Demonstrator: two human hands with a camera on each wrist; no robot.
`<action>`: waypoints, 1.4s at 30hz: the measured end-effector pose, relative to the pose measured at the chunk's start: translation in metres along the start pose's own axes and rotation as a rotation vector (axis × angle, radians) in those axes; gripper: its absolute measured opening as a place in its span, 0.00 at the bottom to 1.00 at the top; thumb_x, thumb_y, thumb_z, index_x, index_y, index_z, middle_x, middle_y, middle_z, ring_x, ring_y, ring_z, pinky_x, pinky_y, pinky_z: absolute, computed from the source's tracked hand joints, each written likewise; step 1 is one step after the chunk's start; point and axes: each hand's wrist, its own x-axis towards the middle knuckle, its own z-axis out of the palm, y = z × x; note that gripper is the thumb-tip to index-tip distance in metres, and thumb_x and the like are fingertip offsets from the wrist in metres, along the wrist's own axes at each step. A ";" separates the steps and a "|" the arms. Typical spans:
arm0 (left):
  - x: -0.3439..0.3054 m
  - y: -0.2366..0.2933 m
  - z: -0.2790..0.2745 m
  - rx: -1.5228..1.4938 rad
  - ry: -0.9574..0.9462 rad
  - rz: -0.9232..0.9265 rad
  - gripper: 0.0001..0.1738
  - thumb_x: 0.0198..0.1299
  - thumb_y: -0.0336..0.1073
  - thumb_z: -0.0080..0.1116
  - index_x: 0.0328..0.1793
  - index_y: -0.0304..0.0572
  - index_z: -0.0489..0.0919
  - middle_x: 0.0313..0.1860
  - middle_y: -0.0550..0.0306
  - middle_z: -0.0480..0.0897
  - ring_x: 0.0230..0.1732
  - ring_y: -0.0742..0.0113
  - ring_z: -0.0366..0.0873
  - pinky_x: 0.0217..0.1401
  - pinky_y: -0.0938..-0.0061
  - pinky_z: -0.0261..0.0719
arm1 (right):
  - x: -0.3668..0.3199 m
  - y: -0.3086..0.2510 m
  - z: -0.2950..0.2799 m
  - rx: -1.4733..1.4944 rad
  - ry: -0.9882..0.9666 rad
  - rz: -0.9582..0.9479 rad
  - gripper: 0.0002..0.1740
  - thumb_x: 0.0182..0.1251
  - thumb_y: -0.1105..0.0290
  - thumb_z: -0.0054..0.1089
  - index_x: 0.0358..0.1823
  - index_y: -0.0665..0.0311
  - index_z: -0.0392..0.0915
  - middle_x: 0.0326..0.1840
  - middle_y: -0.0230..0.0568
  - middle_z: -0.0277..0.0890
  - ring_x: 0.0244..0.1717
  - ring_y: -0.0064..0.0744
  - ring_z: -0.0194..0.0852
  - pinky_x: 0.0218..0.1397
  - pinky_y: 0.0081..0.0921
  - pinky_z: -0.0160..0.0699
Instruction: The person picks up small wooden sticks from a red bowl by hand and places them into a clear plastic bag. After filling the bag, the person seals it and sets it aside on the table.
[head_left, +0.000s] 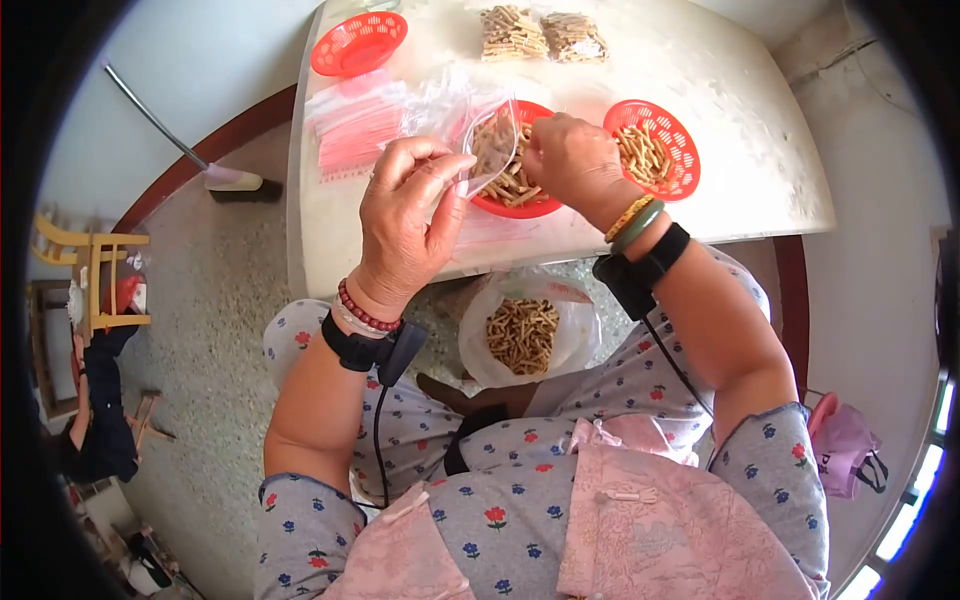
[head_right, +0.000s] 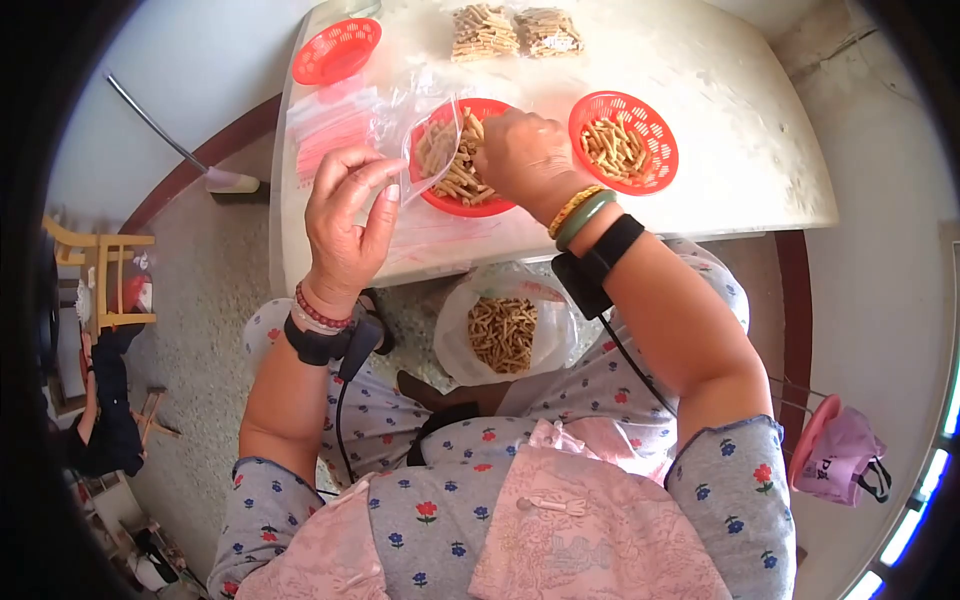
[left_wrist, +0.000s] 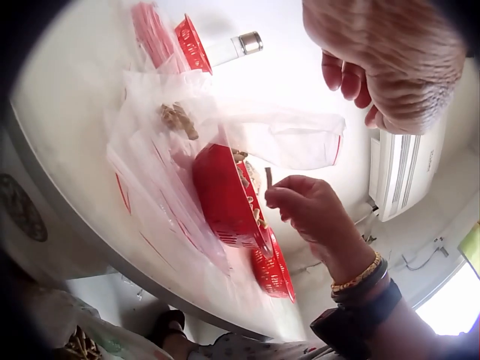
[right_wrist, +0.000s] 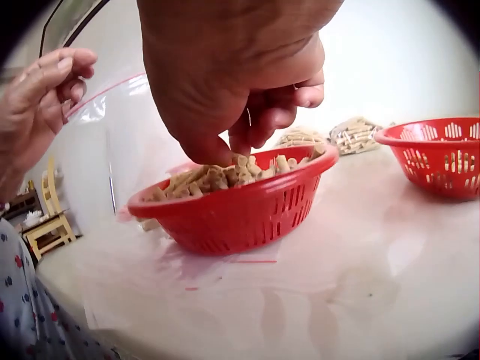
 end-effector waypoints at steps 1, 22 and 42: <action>0.000 0.000 0.000 0.002 0.001 0.001 0.13 0.58 0.24 0.60 0.49 0.37 0.83 0.44 0.51 0.77 0.43 0.57 0.78 0.47 0.69 0.78 | -0.001 0.004 -0.003 0.076 0.076 0.005 0.10 0.61 0.64 0.56 0.34 0.63 0.81 0.32 0.48 0.83 0.33 0.47 0.84 0.36 0.42 0.81; 0.002 -0.001 0.010 0.039 0.045 0.054 0.14 0.49 0.25 0.71 0.43 0.41 0.83 0.44 0.55 0.77 0.43 0.59 0.78 0.43 0.68 0.78 | -0.039 -0.036 -0.071 0.809 0.220 -0.212 0.09 0.54 0.76 0.67 0.36 0.66 0.76 0.30 0.43 0.78 0.30 0.37 0.79 0.31 0.30 0.77; -0.003 -0.007 0.014 0.233 -0.199 -0.098 0.26 0.53 0.27 0.67 0.61 0.40 0.79 0.59 0.46 0.77 0.51 0.54 0.78 0.57 0.62 0.76 | -0.012 -0.039 -0.050 0.679 0.289 -0.185 0.08 0.63 0.70 0.63 0.41 0.63 0.79 0.29 0.48 0.81 0.29 0.45 0.83 0.31 0.34 0.80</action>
